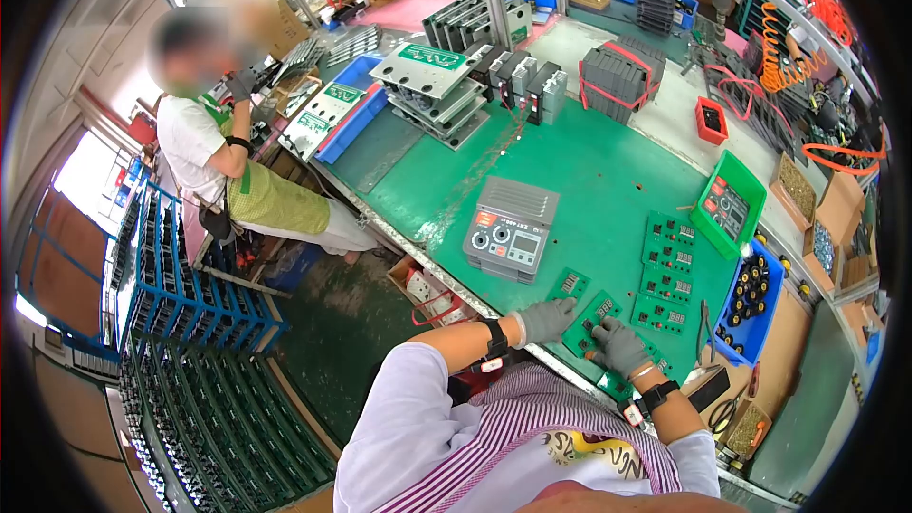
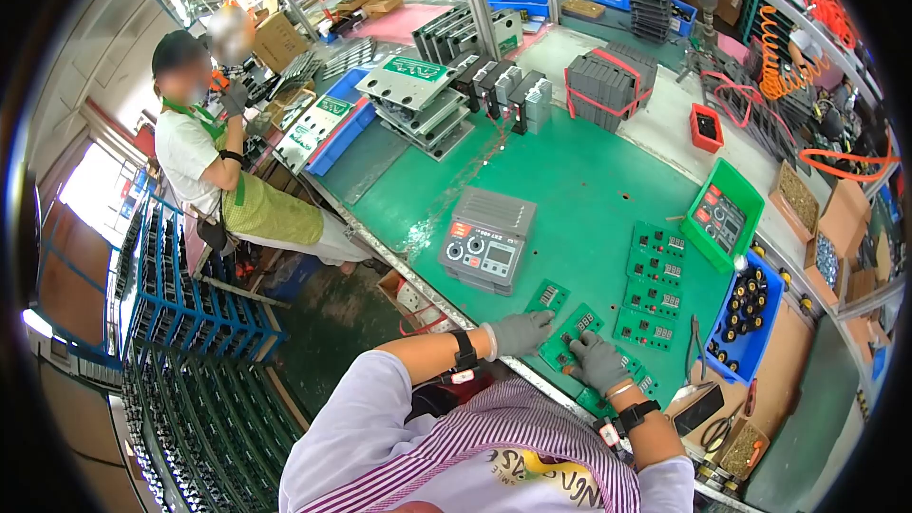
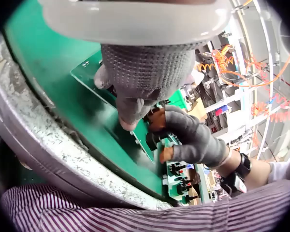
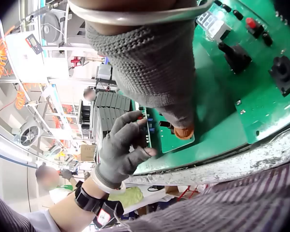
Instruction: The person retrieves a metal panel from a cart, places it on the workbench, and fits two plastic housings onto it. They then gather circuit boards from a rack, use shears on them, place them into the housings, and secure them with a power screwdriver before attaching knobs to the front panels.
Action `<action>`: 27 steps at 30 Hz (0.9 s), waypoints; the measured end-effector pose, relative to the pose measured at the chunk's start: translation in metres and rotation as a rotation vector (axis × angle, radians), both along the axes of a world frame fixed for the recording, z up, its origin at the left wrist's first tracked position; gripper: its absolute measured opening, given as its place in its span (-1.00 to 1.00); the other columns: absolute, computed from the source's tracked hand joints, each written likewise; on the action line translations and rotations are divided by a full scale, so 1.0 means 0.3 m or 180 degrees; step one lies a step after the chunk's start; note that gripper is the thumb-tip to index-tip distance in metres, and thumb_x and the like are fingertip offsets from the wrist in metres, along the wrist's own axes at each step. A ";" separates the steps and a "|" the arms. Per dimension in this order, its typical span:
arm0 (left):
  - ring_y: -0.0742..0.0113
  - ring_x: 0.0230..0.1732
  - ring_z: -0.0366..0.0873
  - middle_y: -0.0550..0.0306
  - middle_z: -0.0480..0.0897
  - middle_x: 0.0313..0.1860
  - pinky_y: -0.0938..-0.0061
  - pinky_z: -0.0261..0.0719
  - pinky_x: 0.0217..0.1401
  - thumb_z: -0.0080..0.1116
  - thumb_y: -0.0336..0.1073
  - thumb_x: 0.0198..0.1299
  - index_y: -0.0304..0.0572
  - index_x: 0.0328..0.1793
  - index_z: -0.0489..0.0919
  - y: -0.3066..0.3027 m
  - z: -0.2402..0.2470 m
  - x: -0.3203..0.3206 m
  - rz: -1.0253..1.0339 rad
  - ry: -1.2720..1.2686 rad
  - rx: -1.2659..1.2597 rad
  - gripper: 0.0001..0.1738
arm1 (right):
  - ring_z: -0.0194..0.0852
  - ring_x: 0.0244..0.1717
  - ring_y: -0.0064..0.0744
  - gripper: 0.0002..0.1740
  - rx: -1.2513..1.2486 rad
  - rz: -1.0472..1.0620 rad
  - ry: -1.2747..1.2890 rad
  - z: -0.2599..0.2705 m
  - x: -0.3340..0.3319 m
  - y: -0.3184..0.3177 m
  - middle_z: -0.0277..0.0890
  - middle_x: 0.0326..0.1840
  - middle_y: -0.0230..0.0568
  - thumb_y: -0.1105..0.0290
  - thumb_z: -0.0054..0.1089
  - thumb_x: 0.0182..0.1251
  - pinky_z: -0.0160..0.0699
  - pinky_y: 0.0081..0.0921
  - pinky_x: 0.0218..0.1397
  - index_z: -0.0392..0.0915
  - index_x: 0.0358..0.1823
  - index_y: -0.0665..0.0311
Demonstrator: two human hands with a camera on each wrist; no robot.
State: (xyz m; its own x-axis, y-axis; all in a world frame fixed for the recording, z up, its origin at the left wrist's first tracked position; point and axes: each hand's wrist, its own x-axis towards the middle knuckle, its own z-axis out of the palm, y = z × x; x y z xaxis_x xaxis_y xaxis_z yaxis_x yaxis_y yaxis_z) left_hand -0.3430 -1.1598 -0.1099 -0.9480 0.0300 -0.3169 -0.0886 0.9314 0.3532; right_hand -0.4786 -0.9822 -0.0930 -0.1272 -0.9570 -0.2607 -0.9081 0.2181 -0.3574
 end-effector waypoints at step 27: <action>-0.21 0.40 -0.11 -0.19 0.10 0.35 -0.14 -0.19 0.35 0.18 0.24 -0.11 0.10 0.27 0.34 0.075 0.009 0.019 0.0657 0.0841 -0.0783 -0.20 | 0.35 0.05 -0.13 -0.52 -0.0530 -0.2156 0.0736 0.006 -0.284 0.220 0.35 -0.01 -0.16 0.21 0.20 0.00 0.48 -0.26 -0.04 0.37 -0.01 0.13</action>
State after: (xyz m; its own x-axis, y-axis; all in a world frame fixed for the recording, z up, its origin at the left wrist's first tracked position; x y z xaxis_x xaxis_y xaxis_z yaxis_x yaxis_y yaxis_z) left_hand -0.3374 -1.1373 -0.1072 -0.9758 -0.2157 -0.0358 -0.2186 0.9630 0.1578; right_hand -0.5639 -0.9161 -0.0912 -0.7389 -0.6736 -0.0137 -0.6497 0.7178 -0.2504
